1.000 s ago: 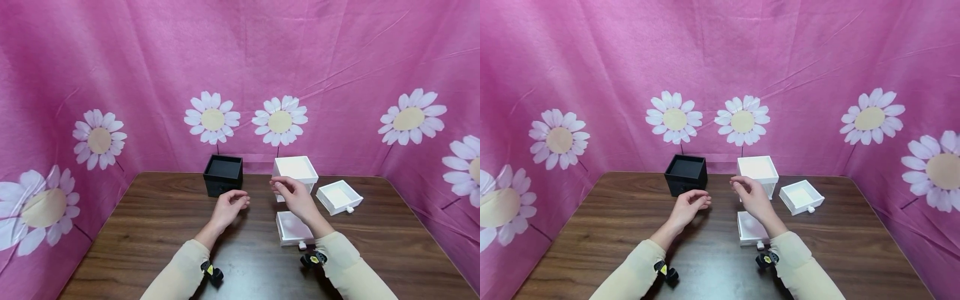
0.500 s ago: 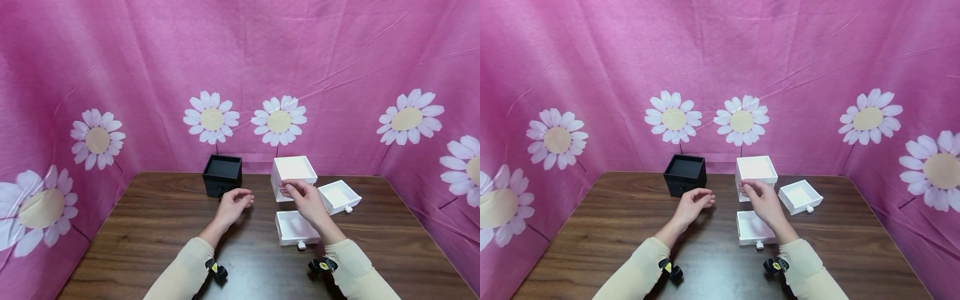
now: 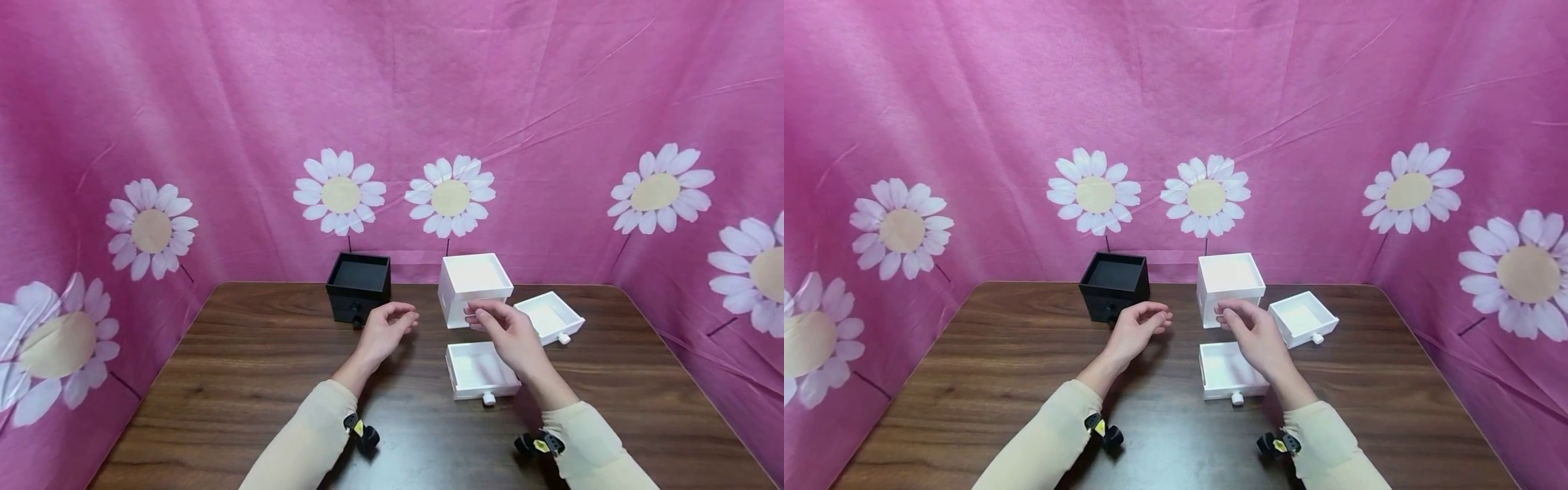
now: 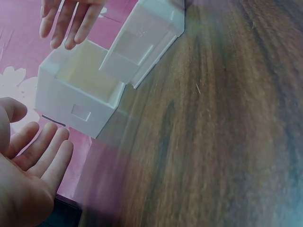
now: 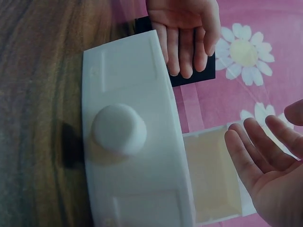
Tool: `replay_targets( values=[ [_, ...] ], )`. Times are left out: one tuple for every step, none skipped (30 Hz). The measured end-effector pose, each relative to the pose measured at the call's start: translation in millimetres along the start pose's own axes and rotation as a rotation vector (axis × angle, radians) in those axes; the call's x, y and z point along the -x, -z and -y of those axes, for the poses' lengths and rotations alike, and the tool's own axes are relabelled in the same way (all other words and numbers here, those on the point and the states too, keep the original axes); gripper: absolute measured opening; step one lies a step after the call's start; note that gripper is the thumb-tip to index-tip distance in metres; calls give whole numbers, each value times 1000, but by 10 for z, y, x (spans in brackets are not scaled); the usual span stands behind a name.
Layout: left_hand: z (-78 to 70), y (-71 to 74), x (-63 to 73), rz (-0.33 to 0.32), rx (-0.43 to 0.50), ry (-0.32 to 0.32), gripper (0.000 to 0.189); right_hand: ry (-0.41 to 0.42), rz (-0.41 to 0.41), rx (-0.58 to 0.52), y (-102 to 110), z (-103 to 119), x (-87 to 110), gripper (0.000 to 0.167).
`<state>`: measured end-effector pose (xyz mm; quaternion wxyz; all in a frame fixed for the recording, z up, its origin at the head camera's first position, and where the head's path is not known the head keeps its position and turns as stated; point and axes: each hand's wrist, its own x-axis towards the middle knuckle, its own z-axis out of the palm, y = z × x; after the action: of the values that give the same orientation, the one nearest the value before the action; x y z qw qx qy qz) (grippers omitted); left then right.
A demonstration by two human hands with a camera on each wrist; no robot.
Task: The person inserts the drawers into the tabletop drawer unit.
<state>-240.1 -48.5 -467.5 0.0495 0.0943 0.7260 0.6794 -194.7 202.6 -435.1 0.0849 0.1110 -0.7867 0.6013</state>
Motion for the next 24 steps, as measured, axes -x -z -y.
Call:
replay_targets(
  values=[
    [4,-7,-7,0,-5,5,28,5,1,2,3,-4,10,31],
    [8,-15,-16,0,-6,11,29,11,1,0,7,-8,19,30],
    [16,-23,-22,1,-7,14,29,15,0,-4,9,-13,29,30],
    [25,-32,-30,3,-8,17,29,18,-1,-3,12,-16,39,30],
    [33,-41,-39,5,-8,20,30,19,-4,-4,16,-21,46,30],
    [38,-51,-51,9,-7,22,30,23,-6,-8,19,-22,57,30],
    [43,-63,-66,13,-5,22,30,28,-8,-10,22,-23,65,29],
    [47,-76,-81,15,-3,19,30,32,-10,-11,25,-22,74,29],
    [48,-88,-96,16,-1,15,30,33,-12,-11,27,-20,84,29],
    [44,-101,-113,15,3,11,30,36,-13,-5,33,-21,93,29],
    [36,-112,-128,13,6,7,29,40,-13,-7,38,-23,104,28],
    [27,-124,-141,11,7,1,28,43,-14,-7,44,-24,118,28],
    [16,-136,-153,9,9,-3,29,42,-15,-5,52,-28,132,28],
    [3,-147,-162,8,11,-5,29,41,-16,-2,61,-32,150,27],
    [-10,-158,-171,6,8,-5,29,37,-17,2,72,-35,171,27],
    [-23,-169,-178,5,0,-7,29,36,-18,7,84,-40,193,27],
    [-34,-181,-187,7,-8,-4,28,34,-20,8,95,-43,218,26],
    [-41,-193,-198,10,-17,-6,29,33,-22,15,107,-44,242,26],
    [-50,-204,-208,12,-25,-2,29,34,-25,16,117,-46,265,26],
    [-56,-213,-218,12,-35,0,28,32,-28,18,126,-46,288,27],
    [-62,-223,-230,11,-43,-1,28,33,-30,19,135,-47,308,27],
    [-66,-231,-244,10,-48,-4,28,35,-33,17,142,-48,326,27],
    [-71,-238,-258,8,-53,-8,28,38,-36,9,148,-47,342,28],
    [-75,-245,-272,5,-59,-16,28,40,-38,3,153,-46,357,28]
  ],
)
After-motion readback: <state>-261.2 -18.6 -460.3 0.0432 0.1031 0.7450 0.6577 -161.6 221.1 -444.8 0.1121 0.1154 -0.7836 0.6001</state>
